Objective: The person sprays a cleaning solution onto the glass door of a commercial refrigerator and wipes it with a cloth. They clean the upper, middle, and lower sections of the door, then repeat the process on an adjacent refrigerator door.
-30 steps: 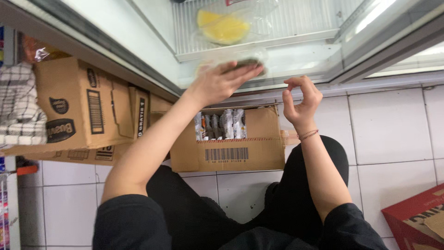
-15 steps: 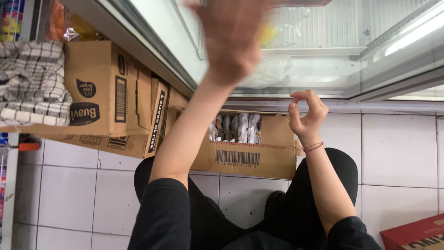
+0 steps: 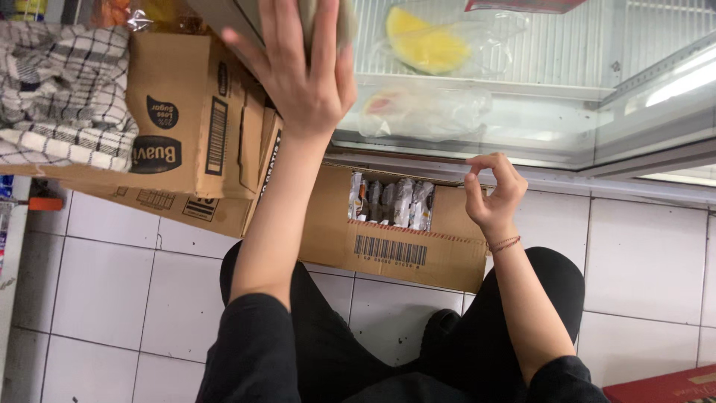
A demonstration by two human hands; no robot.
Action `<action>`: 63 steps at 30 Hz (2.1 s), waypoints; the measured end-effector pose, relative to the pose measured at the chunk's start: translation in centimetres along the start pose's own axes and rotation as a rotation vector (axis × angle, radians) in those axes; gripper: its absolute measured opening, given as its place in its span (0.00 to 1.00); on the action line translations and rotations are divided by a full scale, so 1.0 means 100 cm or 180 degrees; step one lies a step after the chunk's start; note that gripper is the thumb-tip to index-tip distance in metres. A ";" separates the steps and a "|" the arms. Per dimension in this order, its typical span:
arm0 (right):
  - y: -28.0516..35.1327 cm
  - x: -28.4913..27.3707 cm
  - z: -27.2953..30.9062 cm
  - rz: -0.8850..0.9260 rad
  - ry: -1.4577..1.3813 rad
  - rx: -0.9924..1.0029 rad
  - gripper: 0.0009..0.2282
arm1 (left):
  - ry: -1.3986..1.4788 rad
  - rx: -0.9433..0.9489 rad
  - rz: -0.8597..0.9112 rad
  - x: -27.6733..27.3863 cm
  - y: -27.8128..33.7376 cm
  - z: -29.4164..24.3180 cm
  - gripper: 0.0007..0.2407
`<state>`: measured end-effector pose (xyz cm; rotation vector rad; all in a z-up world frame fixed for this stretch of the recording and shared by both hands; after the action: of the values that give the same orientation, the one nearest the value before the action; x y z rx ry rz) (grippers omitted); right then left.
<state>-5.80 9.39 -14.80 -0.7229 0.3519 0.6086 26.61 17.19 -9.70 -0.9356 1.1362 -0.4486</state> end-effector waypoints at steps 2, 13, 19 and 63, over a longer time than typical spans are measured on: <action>-0.002 0.004 0.002 0.0057 -0.0016 -0.0011 0.04 | 0.0257 -0.0240 -0.0201 0.001 -0.017 -0.003 0.19; 0.005 0.021 0.013 0.0280 0.0057 -0.0024 0.04 | 0.1249 -0.2259 0.0725 0.024 0.077 -0.067 0.28; 0.010 0.038 0.018 0.0414 -0.0127 -0.0051 0.04 | 0.0990 -0.1618 -0.0061 -0.005 0.006 -0.040 0.25; -0.170 0.258 0.210 0.2312 0.0177 0.1148 0.40 | 0.3778 -0.4765 -0.0579 -0.268 -0.010 0.133 0.17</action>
<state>26.76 24.33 -4.19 -0.2459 0.7672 1.1728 28.37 41.34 7.82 -2.1984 2.5992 -0.2006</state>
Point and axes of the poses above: each hand's wrist, its own y-axis away from the middle knuckle, its own x-axis out of the palm, z = x × y, the point moved 1 cm from there along -y, towards the middle knuckle, and after that the axes turned 10 degrees about z, right-handed, at the moved point
